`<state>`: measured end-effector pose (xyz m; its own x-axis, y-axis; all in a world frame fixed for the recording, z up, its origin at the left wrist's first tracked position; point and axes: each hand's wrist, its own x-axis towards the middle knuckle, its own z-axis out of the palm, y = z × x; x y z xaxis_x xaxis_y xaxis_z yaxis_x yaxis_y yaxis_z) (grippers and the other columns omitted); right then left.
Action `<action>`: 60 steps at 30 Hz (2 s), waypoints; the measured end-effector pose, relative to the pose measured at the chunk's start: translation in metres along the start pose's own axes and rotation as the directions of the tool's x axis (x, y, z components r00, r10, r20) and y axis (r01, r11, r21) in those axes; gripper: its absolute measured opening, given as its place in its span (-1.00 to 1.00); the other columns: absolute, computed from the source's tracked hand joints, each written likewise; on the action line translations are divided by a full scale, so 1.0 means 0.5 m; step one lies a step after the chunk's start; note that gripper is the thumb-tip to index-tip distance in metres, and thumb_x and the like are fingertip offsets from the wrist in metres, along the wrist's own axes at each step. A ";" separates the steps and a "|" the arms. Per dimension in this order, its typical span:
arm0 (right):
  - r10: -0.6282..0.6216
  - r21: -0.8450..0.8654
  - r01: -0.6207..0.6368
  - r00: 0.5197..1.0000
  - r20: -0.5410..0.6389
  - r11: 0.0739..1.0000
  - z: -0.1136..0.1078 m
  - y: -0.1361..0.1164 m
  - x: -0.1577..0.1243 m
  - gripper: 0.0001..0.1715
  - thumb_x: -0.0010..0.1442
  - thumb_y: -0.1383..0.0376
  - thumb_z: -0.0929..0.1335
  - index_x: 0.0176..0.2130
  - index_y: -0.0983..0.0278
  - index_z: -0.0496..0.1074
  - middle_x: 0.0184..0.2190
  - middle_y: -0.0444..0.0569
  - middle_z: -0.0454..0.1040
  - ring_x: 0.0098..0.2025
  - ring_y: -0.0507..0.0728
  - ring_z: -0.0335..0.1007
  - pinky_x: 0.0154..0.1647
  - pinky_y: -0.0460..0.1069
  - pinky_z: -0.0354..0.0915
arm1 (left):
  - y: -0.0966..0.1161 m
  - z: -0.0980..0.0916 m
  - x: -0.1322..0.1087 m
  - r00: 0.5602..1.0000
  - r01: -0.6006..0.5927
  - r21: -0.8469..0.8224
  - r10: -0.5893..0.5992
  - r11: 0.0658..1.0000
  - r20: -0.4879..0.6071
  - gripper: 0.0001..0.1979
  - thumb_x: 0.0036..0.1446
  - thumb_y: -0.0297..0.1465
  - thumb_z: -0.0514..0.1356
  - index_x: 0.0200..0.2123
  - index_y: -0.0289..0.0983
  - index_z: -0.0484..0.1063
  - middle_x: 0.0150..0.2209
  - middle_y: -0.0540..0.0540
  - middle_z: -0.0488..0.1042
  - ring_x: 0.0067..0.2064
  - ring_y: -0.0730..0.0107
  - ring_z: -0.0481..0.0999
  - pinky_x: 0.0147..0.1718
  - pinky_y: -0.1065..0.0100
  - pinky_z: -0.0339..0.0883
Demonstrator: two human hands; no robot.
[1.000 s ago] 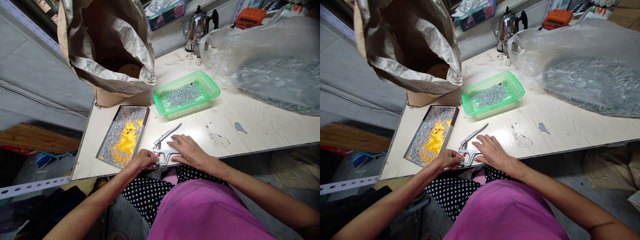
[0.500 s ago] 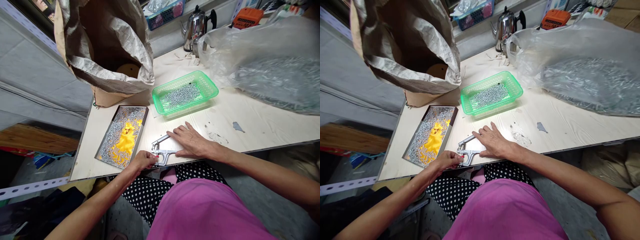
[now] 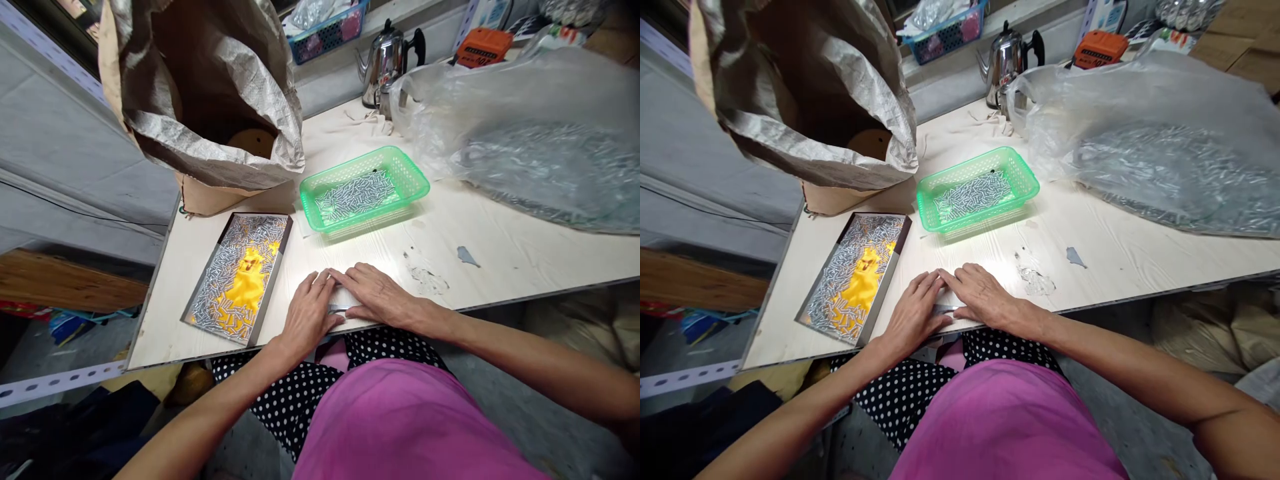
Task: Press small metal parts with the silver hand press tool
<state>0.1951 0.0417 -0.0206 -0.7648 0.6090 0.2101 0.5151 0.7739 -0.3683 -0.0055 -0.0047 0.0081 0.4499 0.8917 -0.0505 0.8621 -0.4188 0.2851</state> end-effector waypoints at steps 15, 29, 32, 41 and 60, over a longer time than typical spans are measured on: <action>0.077 -0.007 -0.077 0.994 0.077 0.997 -0.022 0.011 -0.004 -0.93 0.27 0.36 0.33 -0.25 0.34 0.42 -0.26 0.06 0.42 -0.19 0.17 0.27 -0.14 0.07 0.23 | -0.016 0.011 0.065 0.995 -0.018 0.057 0.012 0.998 0.098 -0.73 0.23 -0.22 0.21 -0.09 -0.24 0.44 -0.21 -0.11 0.43 -0.14 0.19 0.36 -0.19 0.22 0.29; 0.094 -0.016 -0.093 0.983 0.158 0.996 -0.067 0.040 0.005 -0.65 0.30 0.14 0.33 -0.04 0.33 0.44 -0.17 0.09 0.44 -0.14 0.19 0.28 -0.13 0.06 0.18 | 0.024 0.067 -0.021 0.990 -0.053 0.078 0.063 0.996 -0.130 -0.54 0.28 -0.31 0.13 0.21 -0.30 0.23 0.24 -0.32 0.28 0.30 -0.04 0.21 0.19 -0.06 0.22; 0.117 -0.132 -0.100 0.985 0.123 0.986 -0.047 0.041 0.027 -0.81 0.32 0.29 0.30 -0.15 0.34 0.47 -0.20 0.08 0.46 -0.15 0.19 0.28 -0.14 0.05 0.12 | 0.054 0.095 -0.042 0.983 -0.126 0.000 0.125 0.992 -0.131 -0.52 0.30 -0.25 0.10 0.24 -0.25 0.21 0.27 -0.27 0.28 0.35 -0.01 0.12 0.24 -0.09 0.15; 0.050 -0.193 -0.033 0.995 0.086 0.981 -0.024 0.071 0.095 -0.87 0.29 0.36 0.32 -0.28 0.34 0.47 -0.28 0.03 0.46 -0.21 0.15 0.24 -0.21 0.03 0.02 | 0.072 0.083 -0.052 0.984 -0.166 -0.248 0.144 0.955 -0.104 -0.48 0.28 -0.11 0.10 0.18 -0.28 0.30 0.23 -0.27 0.34 0.34 0.05 0.16 0.29 -0.10 0.05; -0.268 0.108 0.292 0.943 -0.197 0.950 -0.019 -0.096 0.211 -0.77 0.36 0.36 0.20 -0.27 0.31 0.41 -0.34 0.00 0.46 -0.28 0.12 0.28 -0.24 0.02 0.21 | -0.010 -0.077 -0.155 0.823 -0.008 0.009 0.012 1.000 -0.568 -0.83 0.26 -0.51 0.11 -0.16 -0.29 0.49 -0.31 -0.12 0.55 -0.23 0.32 0.50 -0.20 0.29 0.39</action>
<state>0.0933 0.0704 0.0280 -0.7830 0.4014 0.4752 0.2245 0.8948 -0.3860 -0.0537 -0.0651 0.0474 0.2482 0.8264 0.5055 0.8607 -0.4276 0.2765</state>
